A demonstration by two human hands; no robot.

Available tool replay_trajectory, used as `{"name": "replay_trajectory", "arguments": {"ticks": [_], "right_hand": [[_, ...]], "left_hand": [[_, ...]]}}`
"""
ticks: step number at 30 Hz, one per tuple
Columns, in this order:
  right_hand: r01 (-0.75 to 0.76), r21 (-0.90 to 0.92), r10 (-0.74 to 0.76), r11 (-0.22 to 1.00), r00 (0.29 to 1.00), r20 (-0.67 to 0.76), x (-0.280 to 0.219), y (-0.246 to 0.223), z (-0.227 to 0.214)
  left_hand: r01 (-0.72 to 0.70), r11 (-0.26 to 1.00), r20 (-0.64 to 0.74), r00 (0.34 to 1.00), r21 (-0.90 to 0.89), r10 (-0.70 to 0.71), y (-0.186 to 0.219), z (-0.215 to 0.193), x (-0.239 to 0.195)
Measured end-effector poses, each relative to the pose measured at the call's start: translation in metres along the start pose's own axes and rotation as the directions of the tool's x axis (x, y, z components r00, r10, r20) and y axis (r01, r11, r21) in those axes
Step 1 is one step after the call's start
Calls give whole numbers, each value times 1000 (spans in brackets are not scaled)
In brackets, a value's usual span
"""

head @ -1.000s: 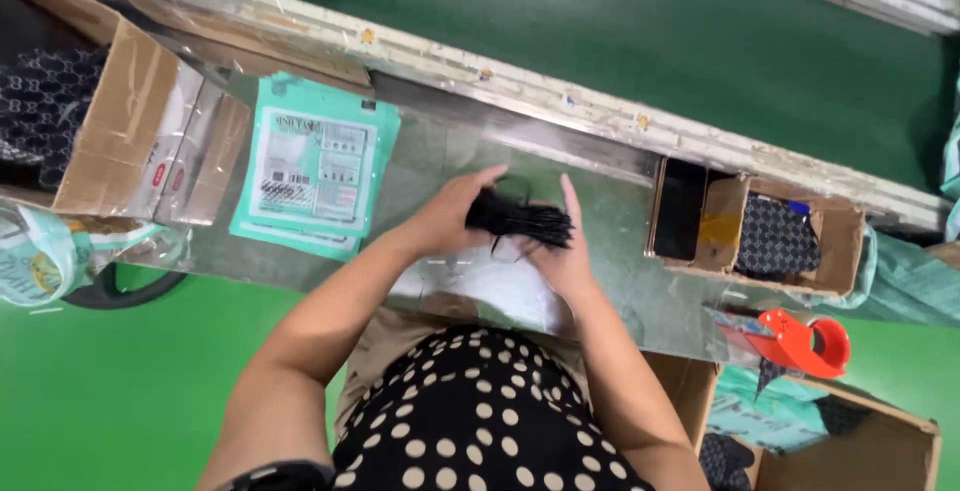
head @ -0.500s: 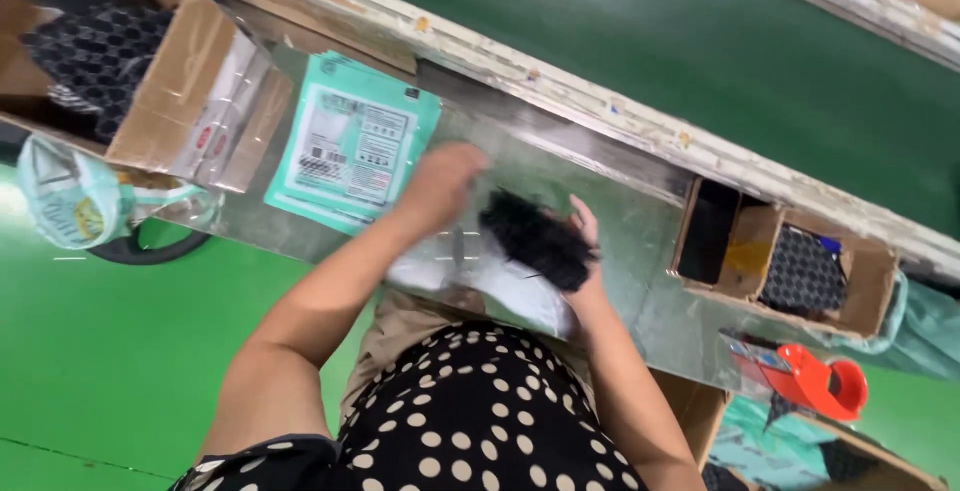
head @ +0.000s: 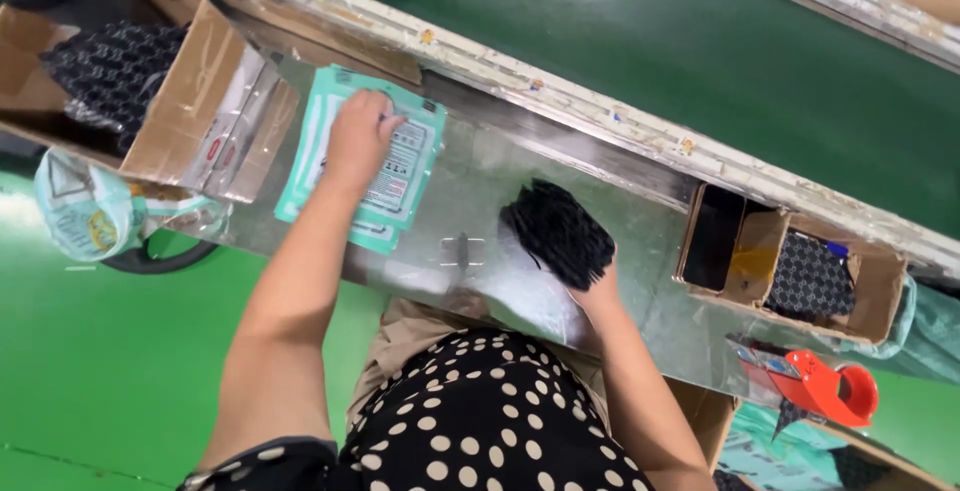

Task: The person is seen putting face masks into small plastic bags and arranging them on a conveyor belt in a manufacturing environment.

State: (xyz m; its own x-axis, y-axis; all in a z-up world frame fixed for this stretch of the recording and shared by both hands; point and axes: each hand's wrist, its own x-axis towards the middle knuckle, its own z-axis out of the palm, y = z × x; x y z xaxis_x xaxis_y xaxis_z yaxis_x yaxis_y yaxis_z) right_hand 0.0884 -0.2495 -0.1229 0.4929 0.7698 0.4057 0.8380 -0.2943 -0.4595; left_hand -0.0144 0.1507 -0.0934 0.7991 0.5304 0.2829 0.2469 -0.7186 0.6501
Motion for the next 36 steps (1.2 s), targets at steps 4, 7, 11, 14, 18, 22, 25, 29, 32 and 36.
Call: {"name": "replay_trajectory", "arguments": {"ticks": [4,7,11,14,18,22,25,29,32,36], "right_hand": [[-357,192,303,914,916,262,-40,26,26],[-760,434,675,483,639,368,-6,-17,3],[-531,795,767,292,627,138,25,-25,-6],[-650,650,702,394,669,244,-13,-14,24],[-561,743,593,366,756,279,16,-57,-10],[-723,595,612,350,658,439,18,-56,-22],[-351,352,243,868,917,316,31,-55,-29],[-625,622,495,472,772,400,-5,-30,-1],[-507,709,400,489,853,334,4,-42,-8],[-444,286,272,849,832,483,49,-90,-43]], "left_hand": [[-258,965,93,961,-56,262,48,37,-26],[-555,801,230,768,-225,598,87,52,-53],[-722,629,181,604,-289,776,123,35,-39],[-637,640,261,591,-430,764,137,41,-54],[-513,685,-50,817,-517,574,164,22,-42],[-484,834,-34,869,-265,493,153,22,-30],[-415,852,212,845,-319,491,146,30,-36],[-298,898,142,923,-322,357,139,30,-41],[-274,906,158,928,-323,337,156,25,-41],[-603,745,150,739,-285,656,185,31,-54]]}}
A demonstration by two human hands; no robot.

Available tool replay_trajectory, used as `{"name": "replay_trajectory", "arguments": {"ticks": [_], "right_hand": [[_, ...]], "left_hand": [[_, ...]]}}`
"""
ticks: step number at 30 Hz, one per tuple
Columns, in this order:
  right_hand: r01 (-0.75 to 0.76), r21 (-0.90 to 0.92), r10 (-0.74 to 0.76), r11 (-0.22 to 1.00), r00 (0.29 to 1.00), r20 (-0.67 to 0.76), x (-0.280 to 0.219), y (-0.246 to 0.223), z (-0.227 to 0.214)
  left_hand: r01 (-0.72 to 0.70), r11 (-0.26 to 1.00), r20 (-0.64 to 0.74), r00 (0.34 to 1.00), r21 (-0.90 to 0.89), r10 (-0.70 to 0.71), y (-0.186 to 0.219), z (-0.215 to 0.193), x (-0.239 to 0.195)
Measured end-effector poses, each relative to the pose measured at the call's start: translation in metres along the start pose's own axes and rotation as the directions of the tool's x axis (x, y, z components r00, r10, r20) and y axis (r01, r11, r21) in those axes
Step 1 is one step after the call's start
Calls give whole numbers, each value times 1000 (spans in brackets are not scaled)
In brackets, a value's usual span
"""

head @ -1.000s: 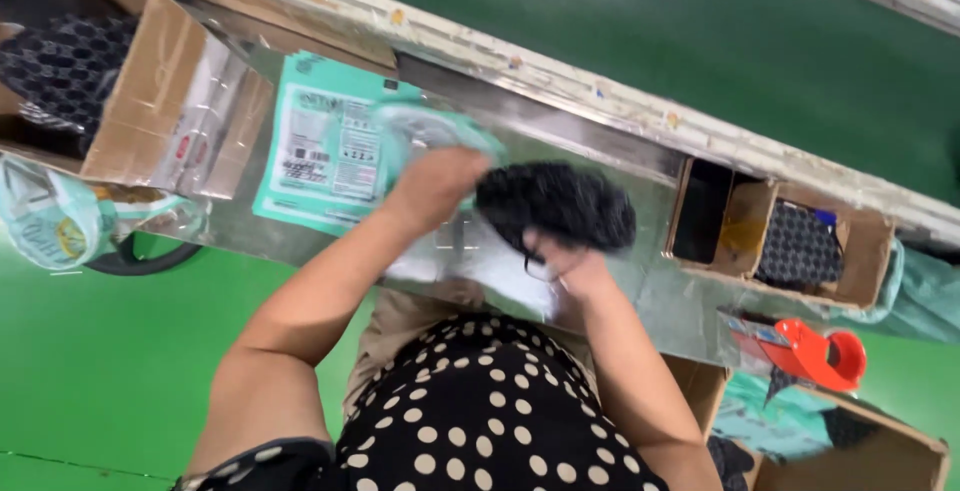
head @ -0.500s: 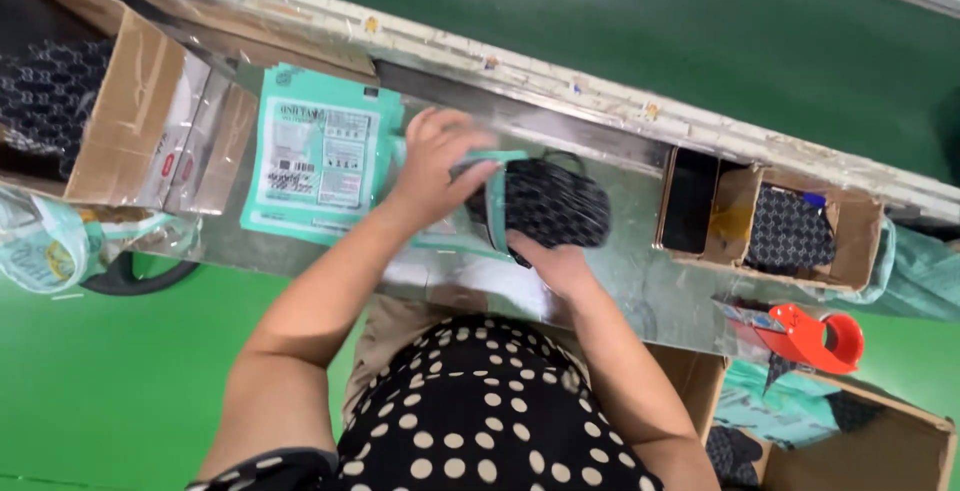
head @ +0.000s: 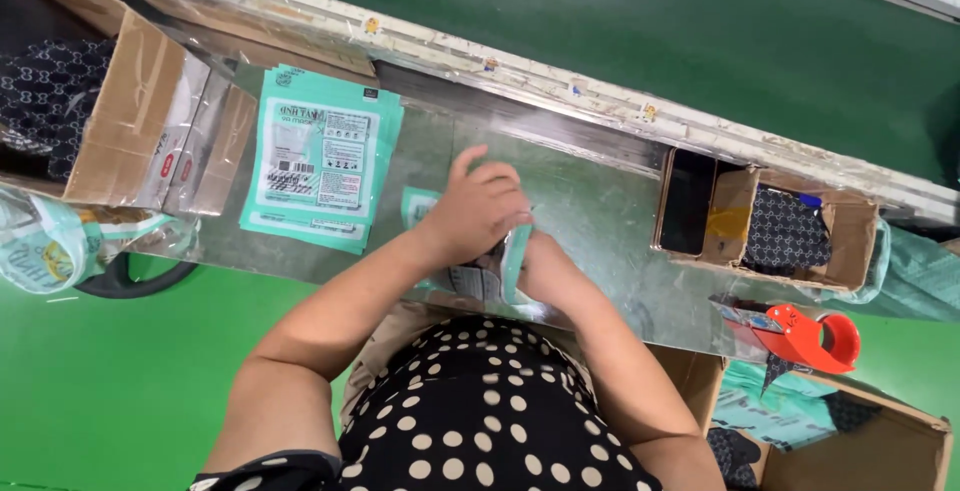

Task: The person is seen putting face masks into small plastic bags and arranging them on a conveyor belt in a manufacturing environment.

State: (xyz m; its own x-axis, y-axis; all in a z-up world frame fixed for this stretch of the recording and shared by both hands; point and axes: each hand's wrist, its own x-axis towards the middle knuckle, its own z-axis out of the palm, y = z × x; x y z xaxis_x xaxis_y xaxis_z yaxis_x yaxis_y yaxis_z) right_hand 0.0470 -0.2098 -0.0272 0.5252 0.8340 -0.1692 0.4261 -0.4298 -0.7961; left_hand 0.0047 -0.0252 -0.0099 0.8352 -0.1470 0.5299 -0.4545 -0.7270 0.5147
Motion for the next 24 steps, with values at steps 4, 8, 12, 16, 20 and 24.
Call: {"name": "replay_trajectory", "arguments": {"ticks": [4,8,12,16,20,24], "right_hand": [[-250,226,254,942,967,11,-6,55,13],[182,151,-120,972,929,-350,-5,33,-6],[188,554,11,811,942,-336,-4,8,-14],[-29,423,169,906,940,-297,-3,45,4],[46,403,74,914,958,-278,-1,54,-4],[141,-124,-180,982,893,-413,-6,43,-8]], "left_hand": [[55,975,-38,998,216,-48,-27,4,-3],[286,958,15,958,-10,-286,-26,-22,3],[165,983,206,968,-80,-146,-7,-29,4],[143,989,155,979,-47,-134,-4,-18,-2],[153,986,57,987,-64,-150,-2,-30,0],[201,972,128,974,-122,-186,-12,-29,-3]]}}
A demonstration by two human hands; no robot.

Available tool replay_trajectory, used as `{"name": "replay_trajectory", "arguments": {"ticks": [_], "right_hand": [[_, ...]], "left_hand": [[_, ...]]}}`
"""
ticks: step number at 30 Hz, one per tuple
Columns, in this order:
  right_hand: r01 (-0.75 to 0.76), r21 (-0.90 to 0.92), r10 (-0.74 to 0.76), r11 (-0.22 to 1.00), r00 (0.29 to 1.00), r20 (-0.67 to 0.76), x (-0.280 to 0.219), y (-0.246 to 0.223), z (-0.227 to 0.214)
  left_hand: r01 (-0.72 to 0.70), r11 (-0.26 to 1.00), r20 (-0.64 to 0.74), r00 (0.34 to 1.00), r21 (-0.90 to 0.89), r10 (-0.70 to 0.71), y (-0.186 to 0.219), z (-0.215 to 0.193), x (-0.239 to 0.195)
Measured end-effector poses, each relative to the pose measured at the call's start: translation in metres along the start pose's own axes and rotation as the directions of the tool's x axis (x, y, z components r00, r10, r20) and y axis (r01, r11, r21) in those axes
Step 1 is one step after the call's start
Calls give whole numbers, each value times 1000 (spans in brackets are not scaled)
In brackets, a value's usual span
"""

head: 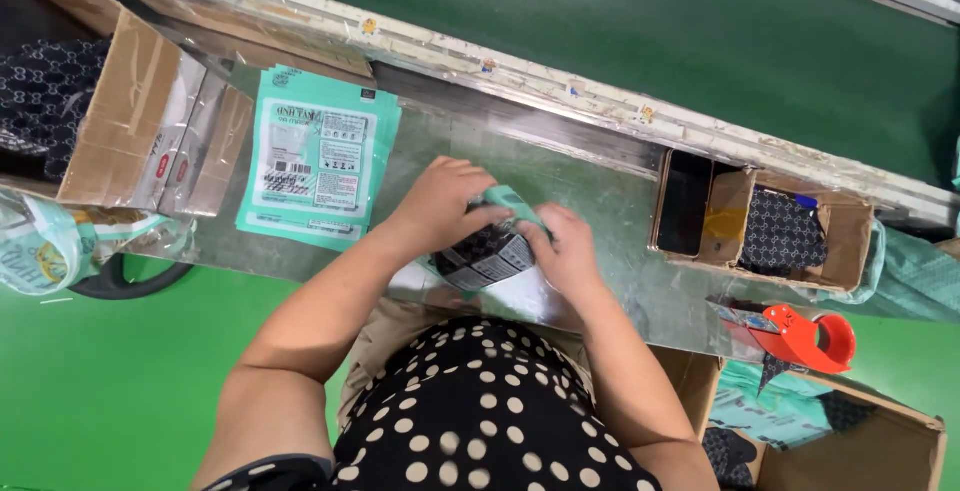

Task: The person is seen putting face masks into small plastic bags and arranging them on a conveyor belt in a manufacturing environment.

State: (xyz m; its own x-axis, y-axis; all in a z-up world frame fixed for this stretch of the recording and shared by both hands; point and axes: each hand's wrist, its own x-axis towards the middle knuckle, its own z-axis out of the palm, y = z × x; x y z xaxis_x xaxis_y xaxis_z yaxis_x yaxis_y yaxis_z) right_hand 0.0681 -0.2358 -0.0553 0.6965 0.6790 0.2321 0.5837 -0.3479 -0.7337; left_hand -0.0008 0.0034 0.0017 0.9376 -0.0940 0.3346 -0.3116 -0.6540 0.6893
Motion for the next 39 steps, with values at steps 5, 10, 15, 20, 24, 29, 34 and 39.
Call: {"name": "replay_trajectory", "arguments": {"ticks": [5,10,15,20,24,29,34,39], "right_hand": [[-182,147,165,972,979,120,4,3,-7],[-293,70,277,954,944,179,-10,44,-56],[200,666,514,719,493,-702,-25,99,-150],[-53,420,335,906,696,-635,-17,58,-93],[-172,-264,112,949,967,-229,-28,45,10],[-38,-419,-44,907,982,-185,-22,34,19],[-36,-358,-30,933,984,-176,-22,34,17],[-113,-272,54,956,975,-215,-25,50,23]], "left_hand": [[44,997,-77,996,-58,-48,0,-12,3],[266,927,-43,957,-264,-287,-32,-18,1],[249,965,-494,851,80,-178,-124,-55,0],[308,900,-604,794,309,-64,-202,-96,36],[459,787,-634,765,412,-114,-200,-131,83],[740,563,-532,664,367,-526,-241,-143,117],[670,338,-529,735,661,-424,-373,-112,113],[235,595,-288,957,769,-5,-202,-128,84]]}}
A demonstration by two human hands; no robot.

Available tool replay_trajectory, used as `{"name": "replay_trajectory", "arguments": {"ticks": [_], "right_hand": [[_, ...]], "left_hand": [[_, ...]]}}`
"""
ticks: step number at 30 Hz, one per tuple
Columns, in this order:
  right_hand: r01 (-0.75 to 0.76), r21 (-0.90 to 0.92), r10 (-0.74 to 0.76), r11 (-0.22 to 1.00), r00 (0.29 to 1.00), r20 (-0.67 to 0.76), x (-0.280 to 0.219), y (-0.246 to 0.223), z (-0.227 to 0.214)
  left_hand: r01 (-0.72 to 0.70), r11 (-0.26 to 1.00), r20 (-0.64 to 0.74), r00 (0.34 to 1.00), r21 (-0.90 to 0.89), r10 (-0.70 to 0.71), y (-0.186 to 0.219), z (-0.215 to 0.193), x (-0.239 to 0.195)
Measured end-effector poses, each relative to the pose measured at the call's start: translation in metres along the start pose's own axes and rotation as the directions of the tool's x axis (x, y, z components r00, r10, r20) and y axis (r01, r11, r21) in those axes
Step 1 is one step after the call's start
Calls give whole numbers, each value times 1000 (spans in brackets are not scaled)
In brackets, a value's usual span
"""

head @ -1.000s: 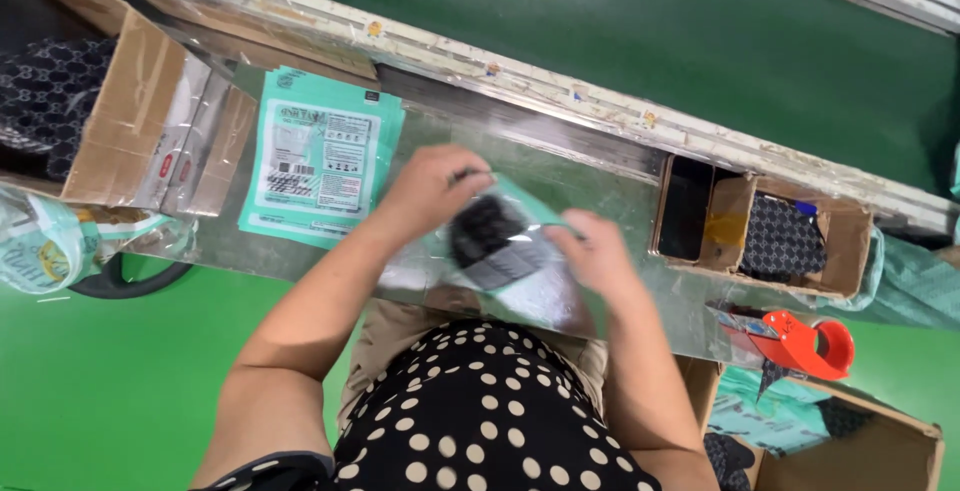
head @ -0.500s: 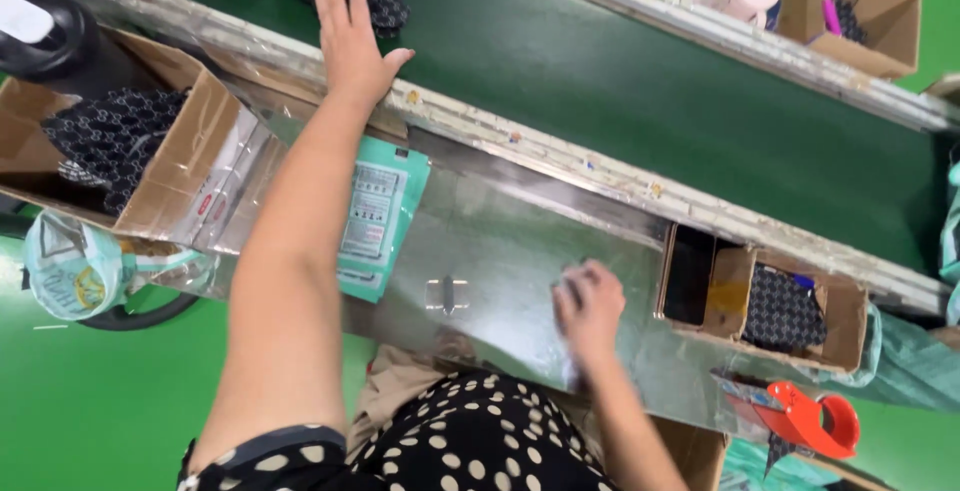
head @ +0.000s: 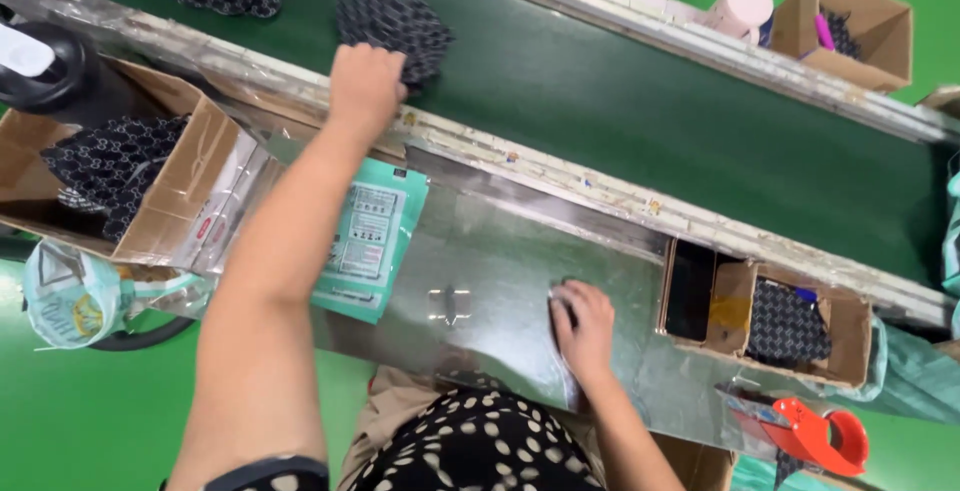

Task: The person is seen putting face masks into small plastic bags and arranging them on a conveyor belt in a manufacturing environment.

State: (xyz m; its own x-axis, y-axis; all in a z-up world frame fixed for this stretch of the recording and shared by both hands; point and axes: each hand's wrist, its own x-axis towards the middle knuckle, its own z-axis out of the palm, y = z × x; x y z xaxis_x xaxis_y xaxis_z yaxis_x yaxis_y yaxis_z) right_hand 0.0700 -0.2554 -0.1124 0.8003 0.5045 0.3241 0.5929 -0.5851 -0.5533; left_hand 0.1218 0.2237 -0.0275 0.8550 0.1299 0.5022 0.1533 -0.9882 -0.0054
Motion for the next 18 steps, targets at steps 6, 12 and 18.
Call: {"name": "replay_trajectory", "arguments": {"ticks": [6,12,18], "right_hand": [[365,-223,-416,904,870,-264,73,-100,-61],[243,232,-210,942,965,-158,45,-22,-39],[96,468,-99,879,995,-18,0,-9,-5]], "left_hand": [[-326,754,-58,931,-570,359,151,-106,-68],[-399,548,-273,914,-736,299,162,-109,-86],[-62,768,93,983,-638,157,89,-4,-19]]}}
